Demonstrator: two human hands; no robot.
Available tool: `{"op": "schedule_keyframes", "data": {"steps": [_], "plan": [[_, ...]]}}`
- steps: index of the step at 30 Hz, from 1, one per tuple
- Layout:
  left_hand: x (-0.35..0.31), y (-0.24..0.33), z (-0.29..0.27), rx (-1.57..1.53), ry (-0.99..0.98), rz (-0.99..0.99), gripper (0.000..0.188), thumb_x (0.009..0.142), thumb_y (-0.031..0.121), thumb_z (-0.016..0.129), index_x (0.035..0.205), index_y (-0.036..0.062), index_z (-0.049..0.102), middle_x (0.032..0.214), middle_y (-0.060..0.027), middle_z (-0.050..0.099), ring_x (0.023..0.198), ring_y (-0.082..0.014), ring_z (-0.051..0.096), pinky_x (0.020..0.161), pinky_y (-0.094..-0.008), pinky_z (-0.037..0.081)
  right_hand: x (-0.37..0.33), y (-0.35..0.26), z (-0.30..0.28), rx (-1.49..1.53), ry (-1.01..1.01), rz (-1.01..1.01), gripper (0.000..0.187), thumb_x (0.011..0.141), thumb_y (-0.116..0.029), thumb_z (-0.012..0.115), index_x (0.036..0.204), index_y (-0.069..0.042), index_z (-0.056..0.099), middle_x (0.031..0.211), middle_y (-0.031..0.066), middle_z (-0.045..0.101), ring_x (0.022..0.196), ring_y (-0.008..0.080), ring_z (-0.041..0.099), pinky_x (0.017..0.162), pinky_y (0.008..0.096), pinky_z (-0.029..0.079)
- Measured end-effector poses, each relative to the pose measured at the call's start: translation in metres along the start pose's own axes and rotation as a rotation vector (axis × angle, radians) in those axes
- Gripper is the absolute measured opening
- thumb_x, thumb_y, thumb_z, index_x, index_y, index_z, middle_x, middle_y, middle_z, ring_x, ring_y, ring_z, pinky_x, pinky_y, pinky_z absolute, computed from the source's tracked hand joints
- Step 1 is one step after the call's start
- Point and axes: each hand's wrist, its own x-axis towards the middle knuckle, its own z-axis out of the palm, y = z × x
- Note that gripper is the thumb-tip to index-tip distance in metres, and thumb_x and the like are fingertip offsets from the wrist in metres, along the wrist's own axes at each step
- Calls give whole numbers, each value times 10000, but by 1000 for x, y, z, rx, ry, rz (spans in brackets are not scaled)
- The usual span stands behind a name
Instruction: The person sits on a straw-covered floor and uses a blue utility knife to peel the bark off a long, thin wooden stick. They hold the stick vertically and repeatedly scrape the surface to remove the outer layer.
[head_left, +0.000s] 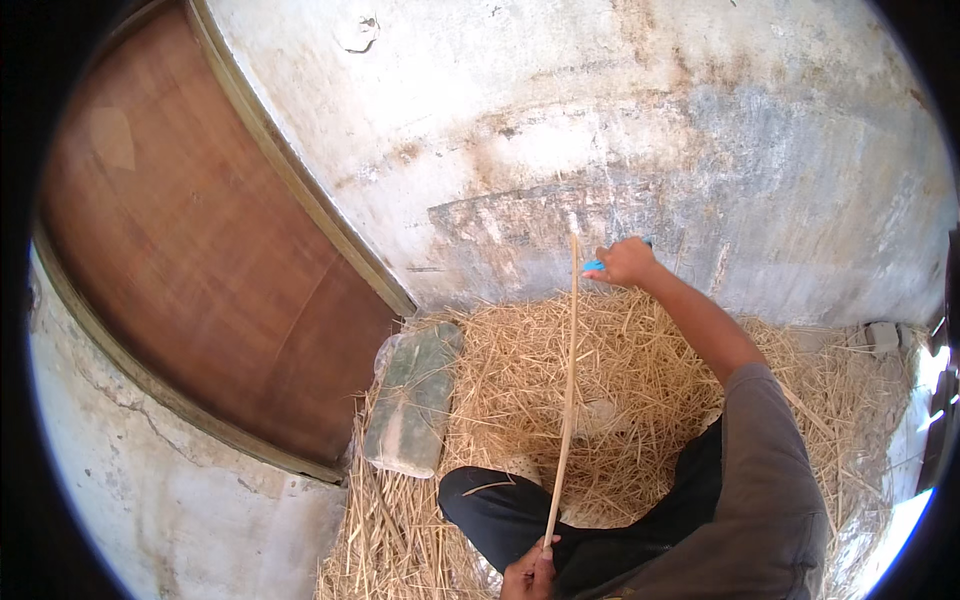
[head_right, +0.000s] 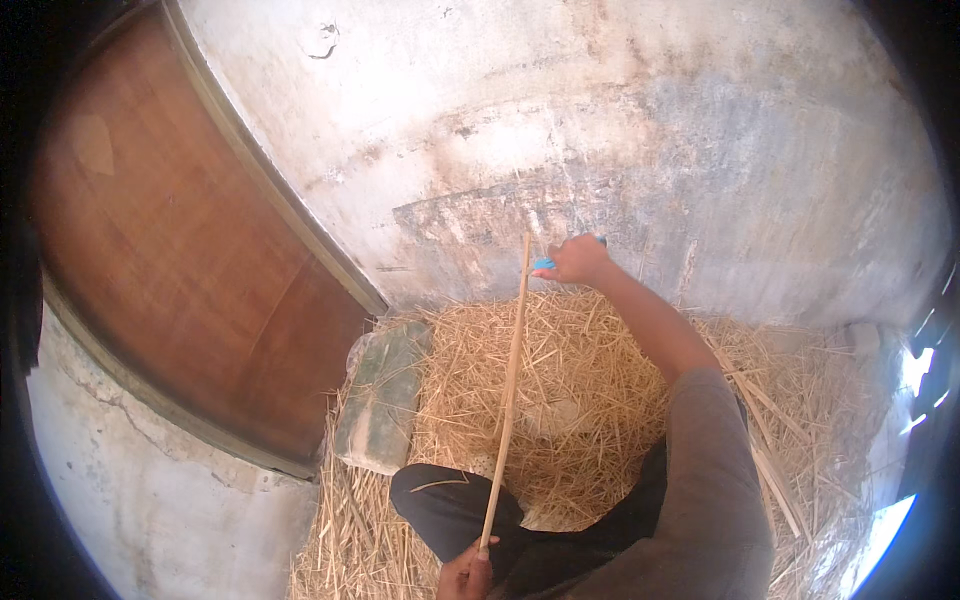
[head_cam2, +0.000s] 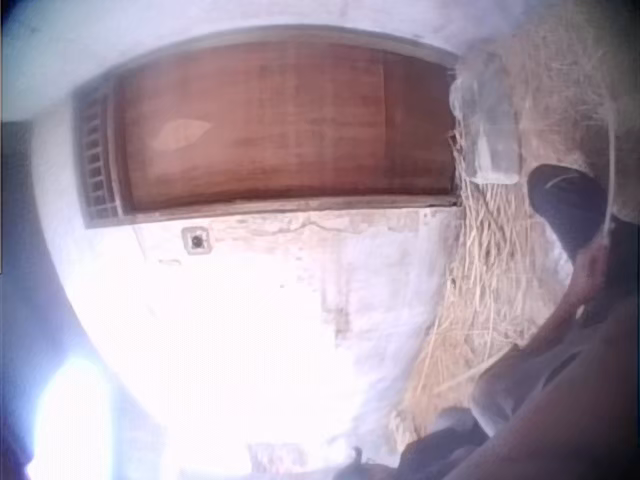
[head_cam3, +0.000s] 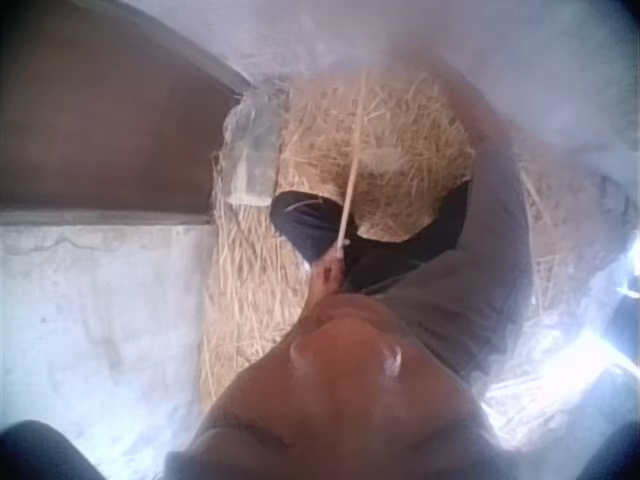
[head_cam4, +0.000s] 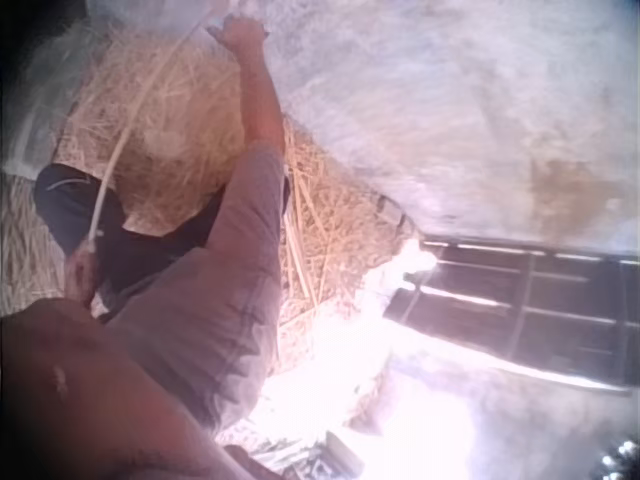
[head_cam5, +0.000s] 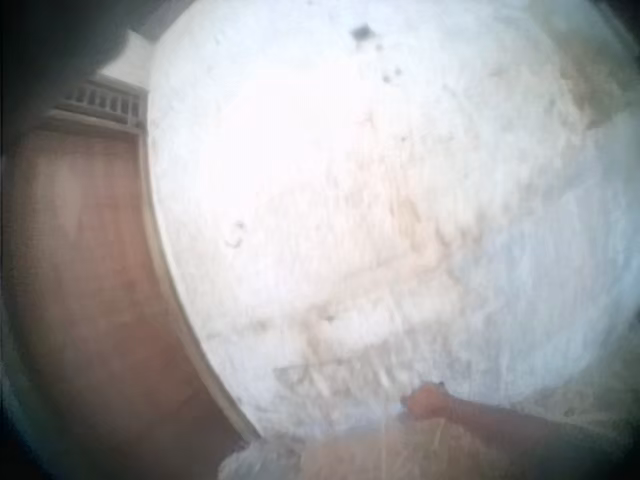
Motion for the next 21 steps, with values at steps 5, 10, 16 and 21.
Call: {"op": "schedule_keyframes", "data": {"steps": [5, 10, 16, 21], "plan": [[2, -6, -10, -62, -79, -154, 375, 994, 271, 440, 1266, 47, 570, 626, 69, 432, 553, -49, 406, 490, -227, 335, -20, -43, 27, 740, -257, 381, 820, 906, -707, 231, 711, -4, 606, 516, 88, 486, 452, 182, 498, 488, 398, 441], [8, -11, -11, -76, -89, -100, 370, 995, 263, 436, 1262, 46, 572, 629, 63, 450, 548, -44, 409, 485, -231, 341, -31, -32, 31, 920, -385, 449, 757, 927, -671, 247, 685, -32, 574, 513, 83, 491, 460, 223, 528, 506, 398, 457], [-4, -32, 5, 78, -67, 107, 379, 996, 278, 437, 1239, 23, 577, 636, 16, 500, 581, -114, 477, 539, -294, 423, -44, 16, 8, 1, 133, 195, 701, 897, -696, 308, 749, -61, 565, 586, 115, 594, 462, 239, 568, 406, 379, 424], [-1, -1, 1, 117, -219, -92, 389, 994, 290, 439, 1228, 7, 569, 663, -68, 538, 621, -153, 515, 606, -332, 464, -54, 43, 24, 34, 145, 135, 672, 906, -671, 336, 703, -66, 547, 503, 136, 528, 446, 238, 550, 463, 365, 452]]}}
